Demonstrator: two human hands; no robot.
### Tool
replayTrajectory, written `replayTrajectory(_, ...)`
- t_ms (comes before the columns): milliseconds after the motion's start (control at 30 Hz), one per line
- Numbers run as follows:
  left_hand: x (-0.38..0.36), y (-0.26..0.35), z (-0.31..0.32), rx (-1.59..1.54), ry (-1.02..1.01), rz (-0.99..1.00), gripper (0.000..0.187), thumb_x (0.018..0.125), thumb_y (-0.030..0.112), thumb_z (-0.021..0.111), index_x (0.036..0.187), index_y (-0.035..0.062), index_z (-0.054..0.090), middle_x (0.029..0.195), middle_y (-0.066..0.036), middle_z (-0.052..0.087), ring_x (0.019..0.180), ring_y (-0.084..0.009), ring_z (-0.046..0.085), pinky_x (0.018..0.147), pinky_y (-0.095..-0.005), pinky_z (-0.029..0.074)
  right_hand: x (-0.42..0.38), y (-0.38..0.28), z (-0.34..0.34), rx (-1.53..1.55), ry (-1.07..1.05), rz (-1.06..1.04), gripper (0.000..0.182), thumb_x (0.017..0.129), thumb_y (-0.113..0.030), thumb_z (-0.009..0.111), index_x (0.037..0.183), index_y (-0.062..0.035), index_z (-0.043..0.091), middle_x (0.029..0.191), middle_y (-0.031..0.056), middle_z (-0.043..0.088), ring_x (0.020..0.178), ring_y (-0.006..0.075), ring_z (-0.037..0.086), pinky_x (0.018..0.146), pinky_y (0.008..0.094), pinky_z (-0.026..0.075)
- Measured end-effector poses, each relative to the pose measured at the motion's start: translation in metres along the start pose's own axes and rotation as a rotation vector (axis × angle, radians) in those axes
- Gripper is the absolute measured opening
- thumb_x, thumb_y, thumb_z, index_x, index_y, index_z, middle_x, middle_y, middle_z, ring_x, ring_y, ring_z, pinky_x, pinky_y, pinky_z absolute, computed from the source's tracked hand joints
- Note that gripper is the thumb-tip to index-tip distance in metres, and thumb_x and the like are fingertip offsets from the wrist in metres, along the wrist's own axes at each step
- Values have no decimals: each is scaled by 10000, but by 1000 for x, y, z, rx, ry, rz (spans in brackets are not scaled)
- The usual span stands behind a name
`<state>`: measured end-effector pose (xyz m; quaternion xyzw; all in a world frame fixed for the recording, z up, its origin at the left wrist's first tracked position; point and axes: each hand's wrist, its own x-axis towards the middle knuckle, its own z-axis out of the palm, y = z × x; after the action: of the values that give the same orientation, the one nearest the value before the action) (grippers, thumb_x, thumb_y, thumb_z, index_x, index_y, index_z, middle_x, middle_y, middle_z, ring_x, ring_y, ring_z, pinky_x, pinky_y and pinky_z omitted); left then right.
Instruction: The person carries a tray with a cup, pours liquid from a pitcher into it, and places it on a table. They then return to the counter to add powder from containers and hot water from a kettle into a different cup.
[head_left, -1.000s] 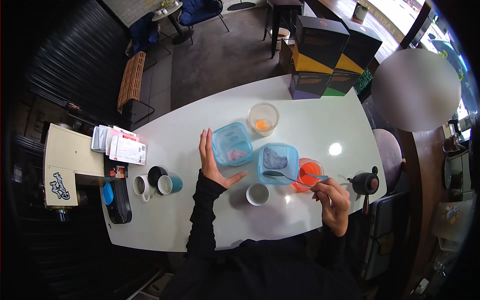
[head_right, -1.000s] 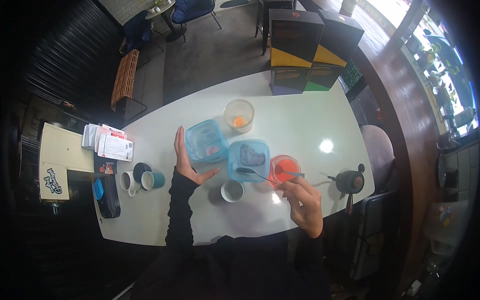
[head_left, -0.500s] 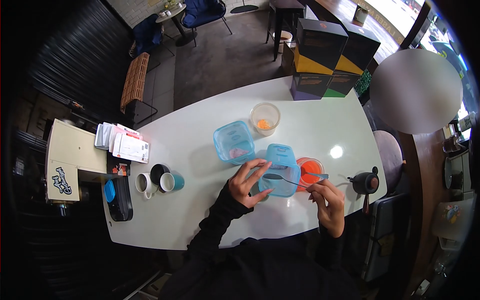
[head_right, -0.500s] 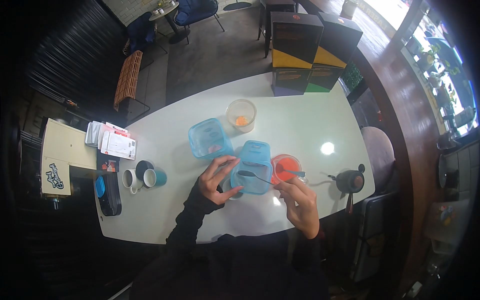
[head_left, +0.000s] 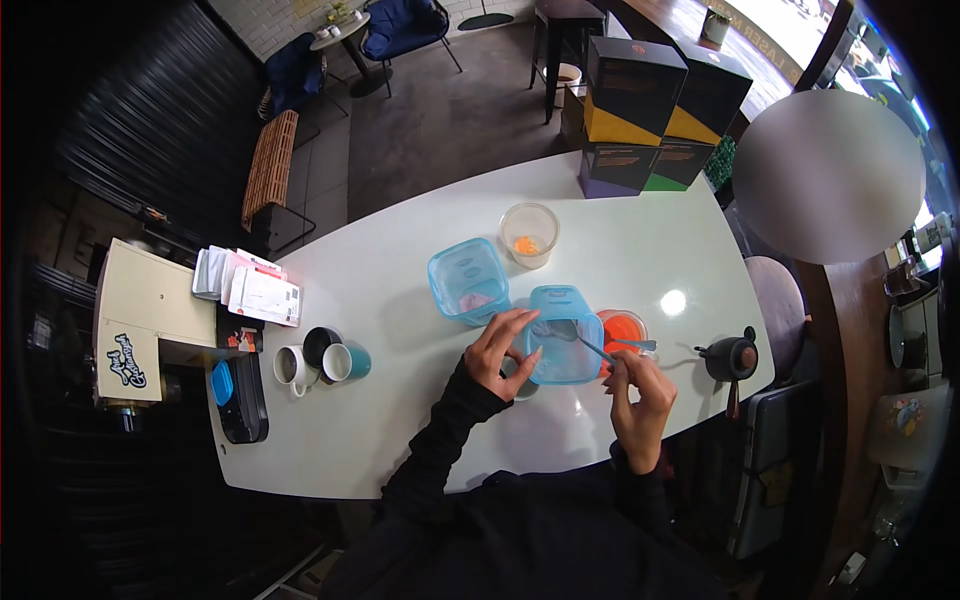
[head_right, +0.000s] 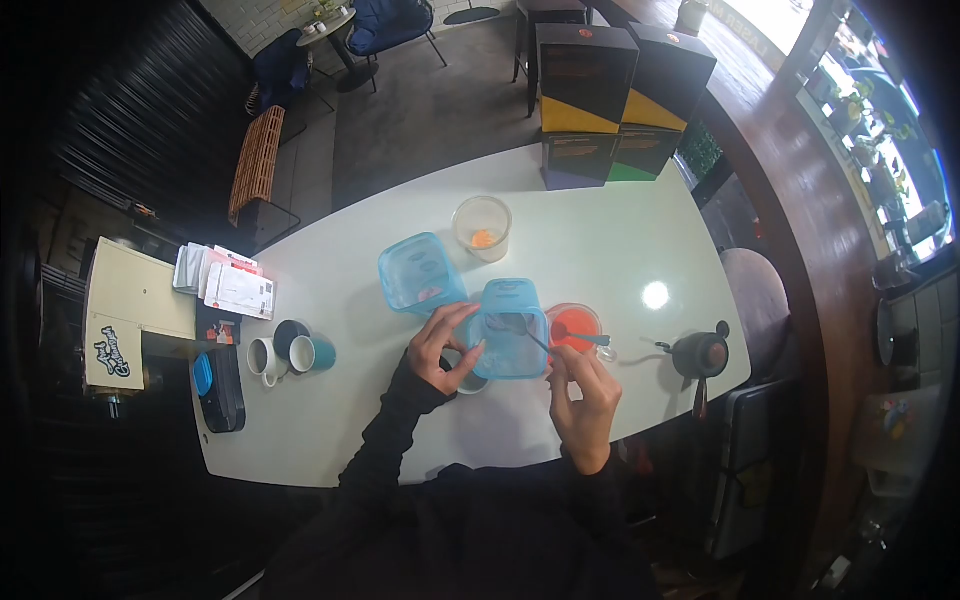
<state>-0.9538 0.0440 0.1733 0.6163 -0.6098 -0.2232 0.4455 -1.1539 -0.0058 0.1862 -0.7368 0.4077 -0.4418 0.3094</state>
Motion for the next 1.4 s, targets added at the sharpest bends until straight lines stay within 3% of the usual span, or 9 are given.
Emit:
replayTrajectory(33,-1,0,1,0,1,0,482,778,57,639,1239,65,498,1184,-141,526,622,-176,635,628,-272,516,-1,-1,4,39,69,21,72,811,71,562,870,70,602,679,98,593,551,145,608,503,237,456)
replayTrajectory(133,-4,-2,2,-20,-20,-4,494,782,59,637,1251,67,483,1223,-146,510,672,-191,647,634,-270,532,-6,1,12,23,67,44,65,823,56,567,872,72,608,691,104,609,568,149,635,506,232,487)
replayTrajectory(200,-5,-4,5,-30,-10,29,520,788,62,638,1277,70,461,1229,-151,498,822,-232,641,626,-276,557,-7,0,15,17,55,66,72,826,50,568,879,71,612,698,108,613,580,155,641,514,236,513)
replayTrajectory(300,-3,-2,5,-62,-20,10,519,797,73,633,1286,78,459,1236,-151,494,914,-242,619,637,-276,568,-7,-1,16,21,57,63,91,825,48,572,901,65,619,708,112,617,584,158,643,512,237,515)
replayTrajectory(600,1,-1,8,-117,-27,-91,540,788,97,665,1287,77,462,1261,-152,487,894,-198,626,634,-259,561,-6,0,16,-26,56,56,104,820,42,584,915,57,624,700,107,614,575,153,639,507,236,520)
replayTrajectory(933,-2,-7,12,-122,9,-65,538,785,142,690,1277,100,478,1276,-137,481,892,-218,643,630,-262,566,-8,5,21,-33,48,29,101,820,36,593,914,55,623,675,102,610,560,146,636,499,225,506)
replayTrajectory(1033,-3,-6,12,-131,7,-74,532,784,139,691,1272,97,482,1275,-135,482,941,-220,626,638,-262,569,-9,5,24,50,70,100,143,766,40,624,908,23,636,653,121,597,541,184,610,519,275,447)
replayTrajectory(1233,-3,-7,12,-139,-5,-72,535,790,122,682,1277,61,469,1286,-146,473,959,-194,606,647,-251,563,-10,9,29,136,83,164,95,797,30,609,890,42,626,645,108,615,548,173,645,517,249,471)
replayTrajectory(1400,-3,-6,13,-135,18,-52,529,787,127,684,1272,83,478,1276,-127,487,994,-231,602,640,-265,575,-10,10,30,162,49,168,93,844,36,561,905,89,608,667,86,605,585,141,647,528,223,525)
